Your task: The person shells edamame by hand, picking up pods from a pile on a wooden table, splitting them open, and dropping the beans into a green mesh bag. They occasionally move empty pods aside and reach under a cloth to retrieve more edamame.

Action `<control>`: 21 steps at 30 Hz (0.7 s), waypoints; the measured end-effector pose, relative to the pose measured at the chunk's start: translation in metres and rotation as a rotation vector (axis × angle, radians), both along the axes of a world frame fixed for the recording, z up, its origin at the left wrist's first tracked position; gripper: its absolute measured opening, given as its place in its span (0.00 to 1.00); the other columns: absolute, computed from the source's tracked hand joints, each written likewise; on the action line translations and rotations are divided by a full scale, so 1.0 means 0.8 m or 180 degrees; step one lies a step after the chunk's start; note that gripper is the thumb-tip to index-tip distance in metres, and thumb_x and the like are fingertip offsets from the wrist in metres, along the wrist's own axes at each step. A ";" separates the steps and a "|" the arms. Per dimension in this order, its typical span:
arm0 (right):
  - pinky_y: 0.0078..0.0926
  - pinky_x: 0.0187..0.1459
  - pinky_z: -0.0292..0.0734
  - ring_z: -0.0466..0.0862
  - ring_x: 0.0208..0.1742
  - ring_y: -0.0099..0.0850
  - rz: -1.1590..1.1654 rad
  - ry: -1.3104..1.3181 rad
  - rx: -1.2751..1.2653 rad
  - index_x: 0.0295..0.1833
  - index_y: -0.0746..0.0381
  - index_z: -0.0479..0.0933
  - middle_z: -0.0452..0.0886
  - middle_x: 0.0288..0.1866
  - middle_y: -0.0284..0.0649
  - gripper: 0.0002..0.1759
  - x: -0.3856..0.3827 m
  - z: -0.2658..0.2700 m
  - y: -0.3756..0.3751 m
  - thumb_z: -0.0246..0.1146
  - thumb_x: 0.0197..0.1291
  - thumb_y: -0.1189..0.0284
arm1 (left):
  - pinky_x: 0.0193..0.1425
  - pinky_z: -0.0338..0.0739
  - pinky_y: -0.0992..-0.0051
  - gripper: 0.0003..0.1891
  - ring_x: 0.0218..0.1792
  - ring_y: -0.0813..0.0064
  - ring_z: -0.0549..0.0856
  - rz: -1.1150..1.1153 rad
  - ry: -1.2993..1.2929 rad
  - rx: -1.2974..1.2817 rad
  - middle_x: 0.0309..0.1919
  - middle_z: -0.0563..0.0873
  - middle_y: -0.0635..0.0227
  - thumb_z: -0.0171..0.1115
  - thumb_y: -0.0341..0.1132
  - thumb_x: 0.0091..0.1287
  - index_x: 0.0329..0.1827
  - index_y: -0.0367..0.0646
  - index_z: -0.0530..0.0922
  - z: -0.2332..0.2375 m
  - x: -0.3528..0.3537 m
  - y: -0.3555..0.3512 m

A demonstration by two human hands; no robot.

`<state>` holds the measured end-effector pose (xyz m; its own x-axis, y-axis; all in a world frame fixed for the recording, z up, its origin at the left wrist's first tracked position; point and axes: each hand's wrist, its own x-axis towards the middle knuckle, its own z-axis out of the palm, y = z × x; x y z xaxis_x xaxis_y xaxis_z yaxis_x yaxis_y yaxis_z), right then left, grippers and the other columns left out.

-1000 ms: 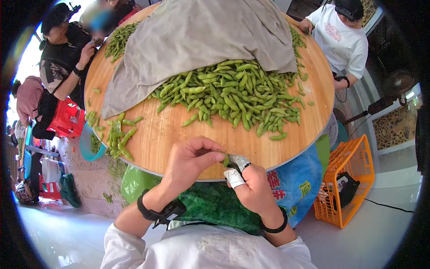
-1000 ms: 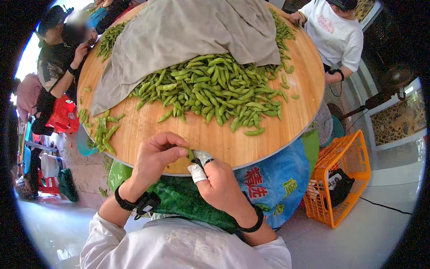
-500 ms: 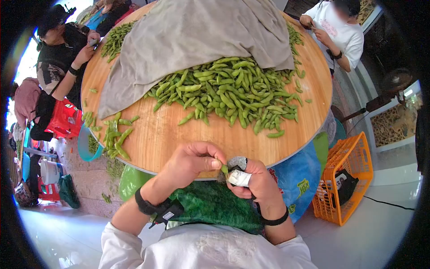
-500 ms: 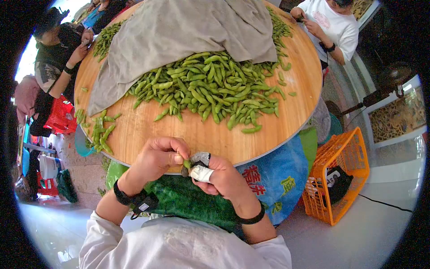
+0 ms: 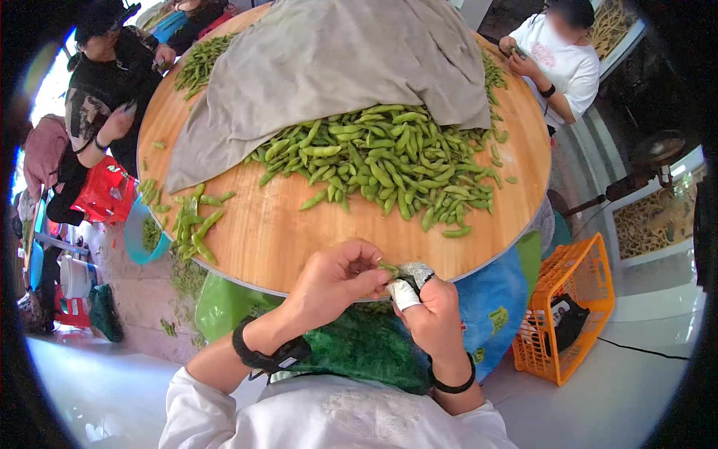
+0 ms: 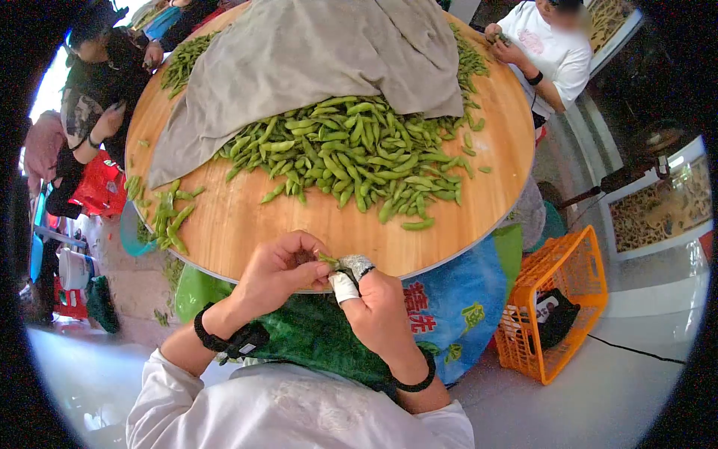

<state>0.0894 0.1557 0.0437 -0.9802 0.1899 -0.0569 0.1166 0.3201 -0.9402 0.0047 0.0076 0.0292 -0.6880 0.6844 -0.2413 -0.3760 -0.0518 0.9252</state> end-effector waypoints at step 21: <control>0.15 0.17 0.56 0.66 0.15 0.15 0.0051 -0.0903 -0.2111 0.30 0.63 0.76 0.72 0.17 0.28 0.03 0.002 -0.004 0.030 0.60 0.55 0.77 | 0.39 0.79 0.70 0.15 0.40 0.63 0.82 -0.0511 0.4350 -0.0596 0.42 0.79 0.61 0.64 0.25 0.50 0.43 0.41 0.75 -0.001 0.023 -0.014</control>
